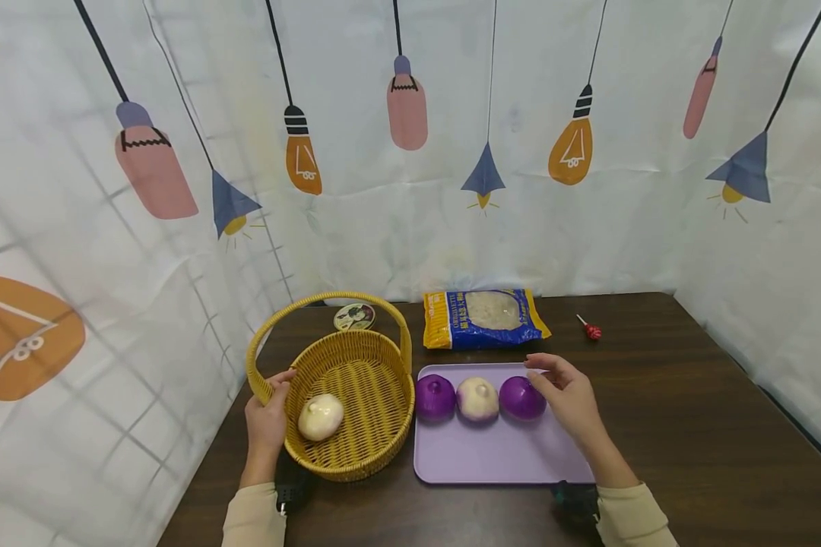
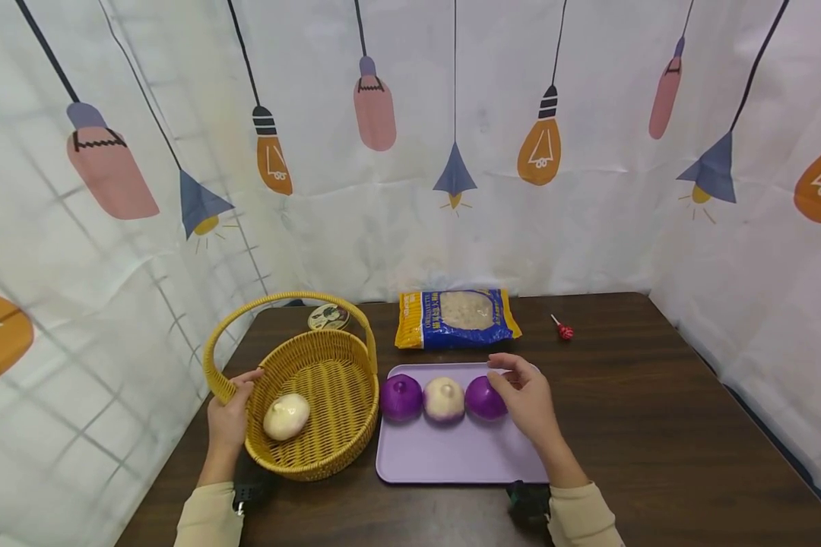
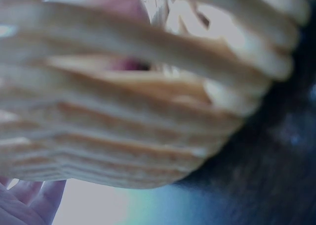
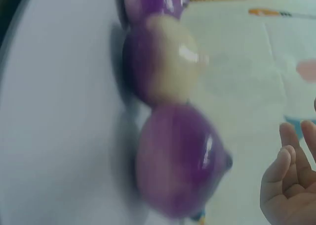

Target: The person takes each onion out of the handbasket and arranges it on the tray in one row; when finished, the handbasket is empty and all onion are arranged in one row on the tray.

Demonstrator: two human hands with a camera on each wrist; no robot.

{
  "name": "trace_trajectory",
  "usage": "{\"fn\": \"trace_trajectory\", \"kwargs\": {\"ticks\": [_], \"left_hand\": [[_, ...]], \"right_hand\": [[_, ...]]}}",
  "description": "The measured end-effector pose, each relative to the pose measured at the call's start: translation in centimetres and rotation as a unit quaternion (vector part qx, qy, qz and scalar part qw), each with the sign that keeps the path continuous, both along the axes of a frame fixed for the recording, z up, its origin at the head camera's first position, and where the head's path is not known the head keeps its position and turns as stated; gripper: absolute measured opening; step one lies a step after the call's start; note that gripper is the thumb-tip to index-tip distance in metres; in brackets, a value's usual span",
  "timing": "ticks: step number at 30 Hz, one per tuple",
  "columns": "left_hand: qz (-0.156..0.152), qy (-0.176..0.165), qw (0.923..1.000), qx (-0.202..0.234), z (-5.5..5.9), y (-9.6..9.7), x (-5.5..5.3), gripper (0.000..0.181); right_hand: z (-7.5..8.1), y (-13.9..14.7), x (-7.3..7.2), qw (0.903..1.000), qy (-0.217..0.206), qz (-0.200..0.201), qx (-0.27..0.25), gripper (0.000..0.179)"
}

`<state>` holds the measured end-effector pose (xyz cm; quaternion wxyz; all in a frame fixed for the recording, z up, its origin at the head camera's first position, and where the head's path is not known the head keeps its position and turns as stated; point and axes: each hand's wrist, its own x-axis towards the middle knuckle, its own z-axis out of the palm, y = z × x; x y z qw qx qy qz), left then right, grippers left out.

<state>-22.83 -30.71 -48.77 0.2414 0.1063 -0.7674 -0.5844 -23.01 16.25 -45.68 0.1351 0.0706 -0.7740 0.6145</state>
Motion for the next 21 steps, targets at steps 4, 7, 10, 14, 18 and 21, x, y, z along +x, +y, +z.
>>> {"fn": "trace_trajectory", "kwargs": {"ticks": [4,7,10,14,18,21], "left_hand": [[-0.001,0.002,1.0000,-0.001,0.3,0.1,0.1,0.032],[-0.001,0.004,1.0000,0.002,0.7,0.2,0.3,0.031],[-0.002,0.004,1.0000,0.003,1.0,0.3,0.4,0.030],[0.001,-0.003,1.0000,0.000,0.8,0.3,0.4,0.031],[0.002,-0.004,1.0000,-0.003,0.6,0.2,0.4,0.031],[0.002,-0.004,1.0000,-0.005,0.3,0.0,0.3,0.031]], "right_hand": [[0.7,-2.1,0.2,0.9992,-0.011,0.039,0.000,0.023],[1.0,-4.2,0.2,0.9971,-0.010,0.075,-0.003,0.020],[1.3,-6.5,0.3,0.9937,-0.009,0.112,-0.005,0.018],[1.3,-9.6,0.8,0.9877,-0.010,0.156,0.003,0.018],[1.2,-12.5,1.6,0.9817,-0.002,0.190,0.006,0.018],[1.1,-14.4,2.2,0.9773,0.005,0.212,-0.007,0.018]]}}
